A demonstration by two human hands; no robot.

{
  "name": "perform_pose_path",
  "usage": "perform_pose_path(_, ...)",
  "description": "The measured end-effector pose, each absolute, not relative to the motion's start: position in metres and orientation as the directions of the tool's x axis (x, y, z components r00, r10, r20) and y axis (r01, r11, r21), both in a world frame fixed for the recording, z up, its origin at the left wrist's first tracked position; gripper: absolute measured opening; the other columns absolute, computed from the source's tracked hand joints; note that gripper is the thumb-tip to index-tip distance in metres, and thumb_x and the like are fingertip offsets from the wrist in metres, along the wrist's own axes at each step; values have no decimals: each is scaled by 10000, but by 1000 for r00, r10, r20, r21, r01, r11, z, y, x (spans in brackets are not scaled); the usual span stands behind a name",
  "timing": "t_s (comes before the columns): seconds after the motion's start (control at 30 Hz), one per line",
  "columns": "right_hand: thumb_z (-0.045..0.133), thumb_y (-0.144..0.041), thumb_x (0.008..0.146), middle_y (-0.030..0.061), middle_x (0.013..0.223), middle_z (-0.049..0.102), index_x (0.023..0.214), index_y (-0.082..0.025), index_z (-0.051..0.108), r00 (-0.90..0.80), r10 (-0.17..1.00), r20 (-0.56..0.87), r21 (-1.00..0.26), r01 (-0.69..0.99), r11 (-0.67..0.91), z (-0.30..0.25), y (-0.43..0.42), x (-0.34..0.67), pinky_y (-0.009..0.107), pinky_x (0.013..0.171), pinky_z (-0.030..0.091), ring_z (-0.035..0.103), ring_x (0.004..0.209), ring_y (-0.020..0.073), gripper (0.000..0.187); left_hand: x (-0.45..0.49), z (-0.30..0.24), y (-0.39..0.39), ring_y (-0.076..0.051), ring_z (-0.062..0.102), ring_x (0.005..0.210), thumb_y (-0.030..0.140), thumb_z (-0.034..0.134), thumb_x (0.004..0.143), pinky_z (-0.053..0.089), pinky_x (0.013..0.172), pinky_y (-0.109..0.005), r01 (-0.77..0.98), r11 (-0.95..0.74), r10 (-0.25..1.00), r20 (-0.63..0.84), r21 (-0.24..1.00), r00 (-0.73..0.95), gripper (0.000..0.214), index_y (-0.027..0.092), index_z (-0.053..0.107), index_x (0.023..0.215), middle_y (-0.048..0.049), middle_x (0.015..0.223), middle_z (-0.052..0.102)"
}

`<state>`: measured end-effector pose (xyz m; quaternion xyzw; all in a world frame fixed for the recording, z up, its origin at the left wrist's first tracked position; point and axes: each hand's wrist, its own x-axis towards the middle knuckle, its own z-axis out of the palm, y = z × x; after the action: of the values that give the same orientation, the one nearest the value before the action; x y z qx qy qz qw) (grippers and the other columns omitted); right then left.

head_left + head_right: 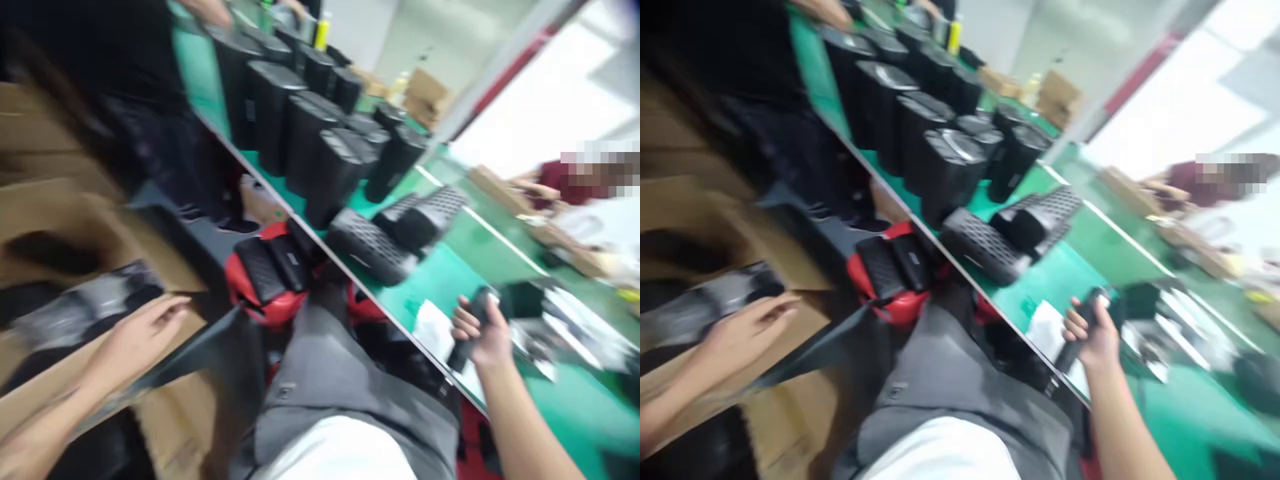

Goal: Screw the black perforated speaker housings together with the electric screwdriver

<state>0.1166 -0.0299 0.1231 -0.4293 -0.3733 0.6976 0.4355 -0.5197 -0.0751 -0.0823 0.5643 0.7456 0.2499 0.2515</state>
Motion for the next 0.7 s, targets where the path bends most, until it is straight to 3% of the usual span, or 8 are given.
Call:
perform_pose_path(0.03,798,-626,1165,33,1082,783,1275,-189,774,-158,965,-207,-895,-369,-252,132,-48,145,315,715,671,726,820,162,451,-487,-73,-70,-327,912,1112,812,641,1063,765,1051,-457,672,176,981,-70,720,-181,540,346,869,1215,-17,1258,939)
perform_pose_path(0.1,743,-773,1141,-71,790,593,1142,-205,740,-13,994,-107,-870,-484,-100,141,-71,190,256,568,514,501,585,104,568,-410,-53,-65,-310,928,954,897,741,978,789,871,-394,530,89,996,-60,843,-72,569,378,894,1151,4,1081,955)
perform_pose_path(0.2,516,-887,1149,-103,710,442,1190,-255,720,112,993,-45,-805,-593,31,145,-82,229,273,538,461,346,557,129,666,-282,-13,-73,-331,945,963,921,847,905,802,880,-394,301,-27,971,-46,953,235,637,326,928,1115,-63,1096,964)
perform_pose_path(0.33,375,-787,1192,-83,744,432,1182,-291,702,172,985,-2,-694,-709,122,147,-95,247,289,553,443,331,575,158,594,-136,37,-91,-350,936,1110,847,865,965,785,1057,-455,166,-81,828,-27,983,560,607,289,945,1191,-130,1187,948)
perform_pose_path(0.53,358,-655,1218,-59,763,460,1185,-302,737,218,974,67,-559,-800,217,147,-119,263,293,555,465,366,584,168,518,-31,68,-106,-309,888,1074,855,845,1011,766,1080,-463,64,61,680,-88,996,728,661,271,911,1314,-135,1231,908)
perform_pose_path(0.63,476,-647,1195,-62,763,488,1192,-301,766,210,971,115,-522,-819,239,144,-117,269,295,572,505,420,584,157,451,-20,72,-103,-299,877,1068,888,771,1053,764,1057,-442,92,13,669,-77,996,740,683,278,903,1330,-136,1244,900)
perform_pose_path(0.7,620,-715,1135,-66,773,517,1201,-294,779,184,973,135,-514,-827,228,138,-111,274,302,594,547,468,598,149,455,-25,77,-94,-294,873,1100,816,722,1119,759,1063,-425,153,-122,686,-28,981,727,606,281,896,1344,-137,1284,895)
